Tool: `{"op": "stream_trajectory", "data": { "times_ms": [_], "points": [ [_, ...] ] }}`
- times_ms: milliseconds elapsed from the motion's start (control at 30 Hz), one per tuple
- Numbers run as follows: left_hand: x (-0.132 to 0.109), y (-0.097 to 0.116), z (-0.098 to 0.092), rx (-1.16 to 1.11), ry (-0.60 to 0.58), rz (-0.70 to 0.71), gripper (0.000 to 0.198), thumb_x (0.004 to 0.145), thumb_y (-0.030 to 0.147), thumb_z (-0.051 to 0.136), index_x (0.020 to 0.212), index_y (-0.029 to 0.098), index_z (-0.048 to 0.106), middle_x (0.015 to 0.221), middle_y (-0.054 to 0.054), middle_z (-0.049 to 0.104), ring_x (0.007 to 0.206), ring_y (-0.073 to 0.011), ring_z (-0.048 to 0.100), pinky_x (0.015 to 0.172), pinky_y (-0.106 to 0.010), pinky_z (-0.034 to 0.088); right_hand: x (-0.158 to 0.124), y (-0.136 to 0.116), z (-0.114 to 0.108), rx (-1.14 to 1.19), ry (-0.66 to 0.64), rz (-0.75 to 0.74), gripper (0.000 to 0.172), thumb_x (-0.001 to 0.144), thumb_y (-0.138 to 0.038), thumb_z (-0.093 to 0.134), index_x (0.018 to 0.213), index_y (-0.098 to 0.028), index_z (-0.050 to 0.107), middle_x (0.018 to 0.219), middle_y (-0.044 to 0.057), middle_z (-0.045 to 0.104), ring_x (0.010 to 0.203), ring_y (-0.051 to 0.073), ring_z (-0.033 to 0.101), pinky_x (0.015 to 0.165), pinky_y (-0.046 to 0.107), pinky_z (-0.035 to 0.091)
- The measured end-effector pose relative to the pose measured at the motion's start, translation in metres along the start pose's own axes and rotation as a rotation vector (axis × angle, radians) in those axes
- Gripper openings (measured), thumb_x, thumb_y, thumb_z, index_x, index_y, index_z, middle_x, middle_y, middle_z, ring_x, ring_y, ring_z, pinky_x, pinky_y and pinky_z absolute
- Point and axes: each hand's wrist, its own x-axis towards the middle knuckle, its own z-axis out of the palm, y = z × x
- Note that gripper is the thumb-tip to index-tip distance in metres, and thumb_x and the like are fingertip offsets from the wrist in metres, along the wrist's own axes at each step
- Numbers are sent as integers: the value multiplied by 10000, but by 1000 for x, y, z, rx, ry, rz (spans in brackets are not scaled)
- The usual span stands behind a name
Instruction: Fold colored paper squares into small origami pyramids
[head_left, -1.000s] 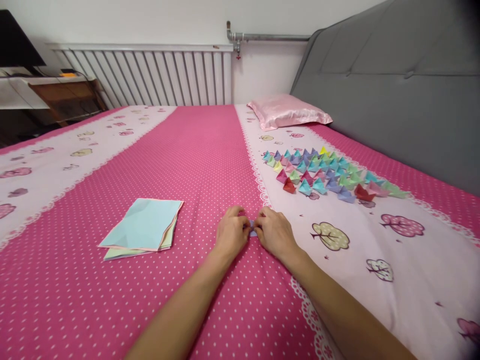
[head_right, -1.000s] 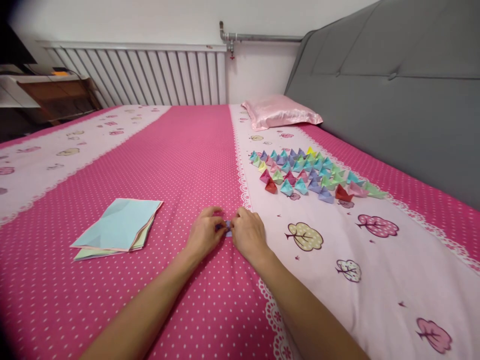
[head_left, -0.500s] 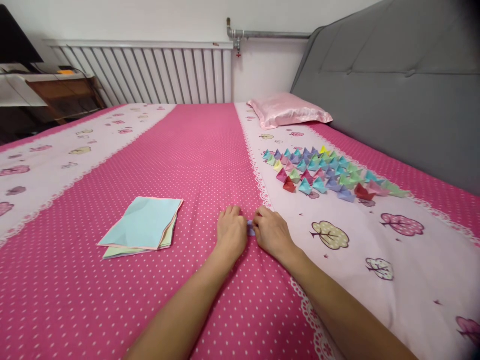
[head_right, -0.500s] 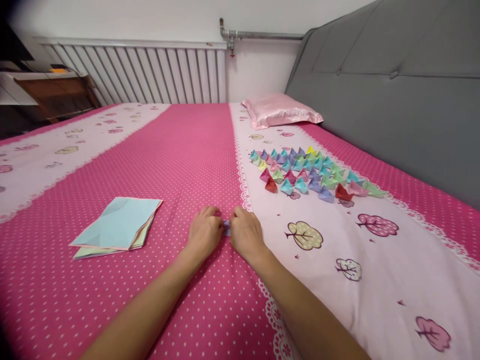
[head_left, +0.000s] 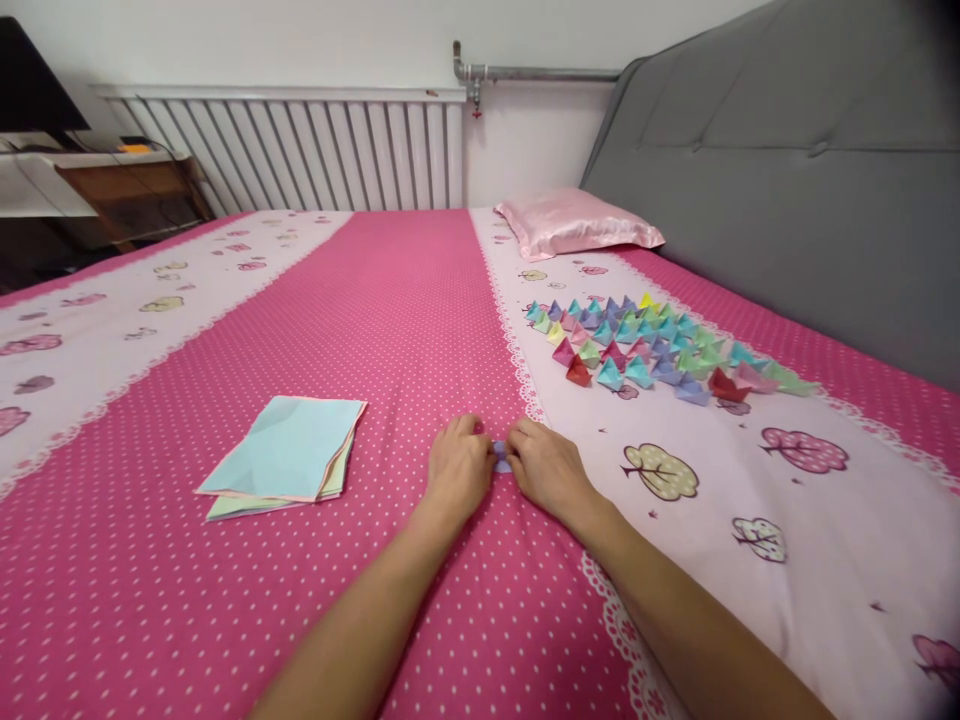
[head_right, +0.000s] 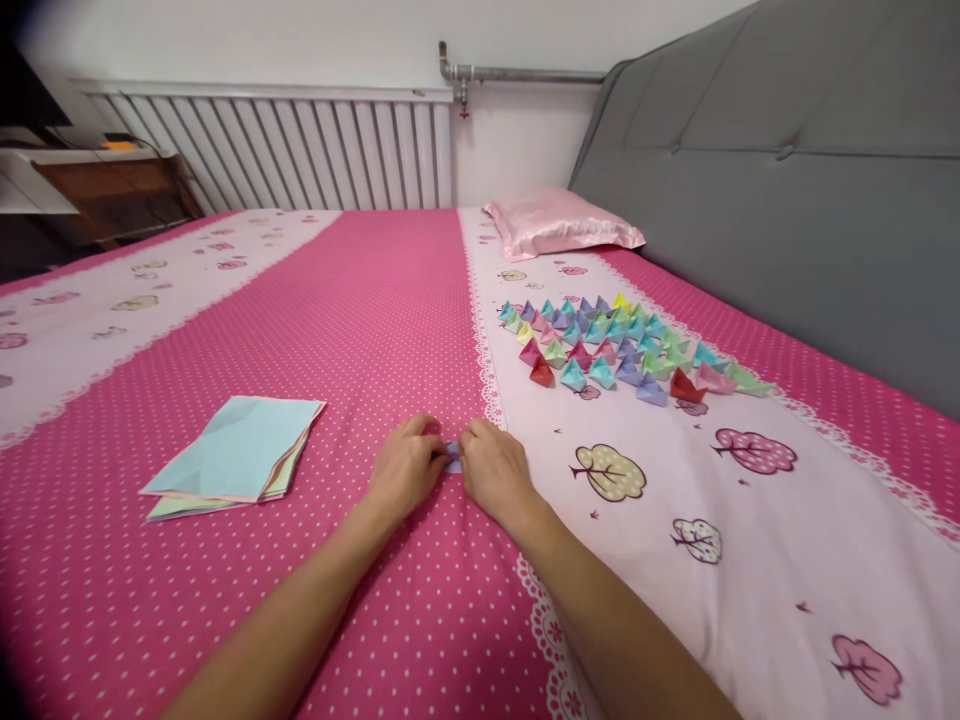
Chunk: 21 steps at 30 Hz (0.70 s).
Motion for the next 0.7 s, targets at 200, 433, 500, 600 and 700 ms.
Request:
{"op": "stream_trajectory", "data": {
  "times_ms": [200,433,500,600,700],
  "points": [
    [2,-10,-1,-385,52,-25,158,689,112,574,774,171,693,1050,-88,612,971,-209,572,869,-335,441,-1,8,-9,261,23,26,124,770,-258,593,879,-209,627,884,27,626,805,168,574,674,269,412],
    [8,-16,-15,-1180,115,-437,238,612,81,555,815,118,673,801,-78,678,754,-160,627,627,-235,471,1,33,-18,789,-100,20,417,618,-147,713,1019,-204,614,954,40,665,843,165,621,759,300,474],
    [9,-18,-16,-1266,206,-511,230,596,85,558,797,113,664,749,-71,671,702,-134,618,592,-207,449,1,39,-20,883,-141,32,373,644,-110,672,1003,-194,609,953,48,669,888,173,626,769,300,482],
    [9,-21,-15,-1332,272,-573,237,590,113,575,816,113,649,709,-56,657,607,-97,585,520,-177,406,2,42,-21,930,-173,26,239,698,-98,605,921,-182,634,914,45,678,873,163,633,768,290,486],
    [10,-22,-13,-1324,272,-606,264,593,163,608,850,115,643,700,-48,646,552,-79,553,465,-163,362,4,41,-21,857,-162,-11,134,729,-126,591,823,-177,672,881,35,677,772,137,631,716,262,484]
  ]
}}
